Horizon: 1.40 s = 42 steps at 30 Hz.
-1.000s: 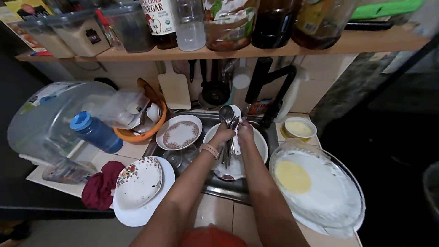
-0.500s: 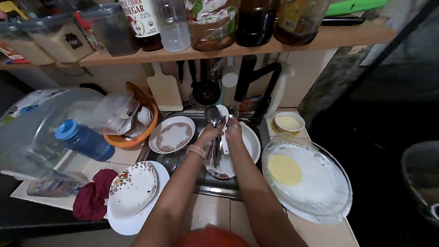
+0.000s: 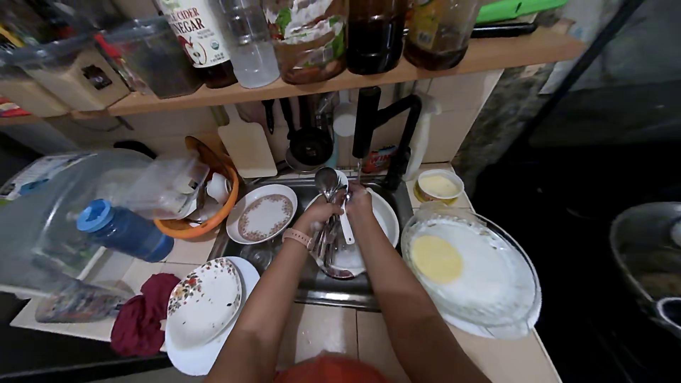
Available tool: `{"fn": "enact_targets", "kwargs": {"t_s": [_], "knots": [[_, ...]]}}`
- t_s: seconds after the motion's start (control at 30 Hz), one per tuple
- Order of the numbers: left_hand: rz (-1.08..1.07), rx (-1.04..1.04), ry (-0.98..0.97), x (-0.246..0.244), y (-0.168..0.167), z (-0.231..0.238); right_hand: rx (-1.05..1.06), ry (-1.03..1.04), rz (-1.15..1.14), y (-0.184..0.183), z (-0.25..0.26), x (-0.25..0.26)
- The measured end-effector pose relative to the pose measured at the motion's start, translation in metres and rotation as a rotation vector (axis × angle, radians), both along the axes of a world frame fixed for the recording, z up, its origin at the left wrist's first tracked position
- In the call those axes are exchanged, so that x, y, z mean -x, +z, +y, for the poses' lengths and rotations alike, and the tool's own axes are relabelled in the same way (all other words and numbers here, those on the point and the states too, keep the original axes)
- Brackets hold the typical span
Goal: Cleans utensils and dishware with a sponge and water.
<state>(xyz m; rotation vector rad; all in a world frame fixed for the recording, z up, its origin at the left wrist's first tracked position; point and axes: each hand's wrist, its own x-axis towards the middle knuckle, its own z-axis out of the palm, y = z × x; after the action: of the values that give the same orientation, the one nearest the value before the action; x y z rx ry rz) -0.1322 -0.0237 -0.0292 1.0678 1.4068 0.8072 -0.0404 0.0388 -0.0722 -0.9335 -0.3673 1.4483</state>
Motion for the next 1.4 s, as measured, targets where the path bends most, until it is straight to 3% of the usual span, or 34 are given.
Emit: {"fn": "enact_targets", "kwargs": {"t_s": [0.2, 0.37, 0.6, 0.83, 0.93, 1.07, 1.2, 1.4], "knots": [[0.043, -0.023, -0.020, 0.001, 0.002, -0.002, 0.113, 0.048, -0.164, 0.013, 0.010, -0.022], [0.056, -0.067, -0.020, -0.007, 0.001, 0.001, 0.146, 0.065, -0.072, 0.013, 0.025, -0.041], [0.085, -0.080, -0.008, -0.016, -0.001, 0.005, 0.131, -0.070, -0.321, 0.013, 0.037, -0.051], [0.121, -0.051, 0.059, -0.007, 0.023, -0.020, -0.040, -0.113, -0.265, -0.005, 0.054, -0.050], [0.046, -0.094, 0.114, 0.007, 0.026, -0.020, -0.056, -0.113, -0.384, -0.015, 0.049, -0.042], [0.089, -0.116, 0.148, 0.031, 0.050, -0.023, 0.090, 0.199, -0.626, -0.020, 0.017, -0.023], [0.261, -0.135, 0.162, 0.064, 0.084, -0.009, 0.036, 0.551, -0.739, -0.020, -0.014, 0.012], [0.459, -0.105, 0.169, 0.115, 0.086, 0.002, 0.070, 0.836, -0.846, -0.005, -0.043, 0.088]]}}
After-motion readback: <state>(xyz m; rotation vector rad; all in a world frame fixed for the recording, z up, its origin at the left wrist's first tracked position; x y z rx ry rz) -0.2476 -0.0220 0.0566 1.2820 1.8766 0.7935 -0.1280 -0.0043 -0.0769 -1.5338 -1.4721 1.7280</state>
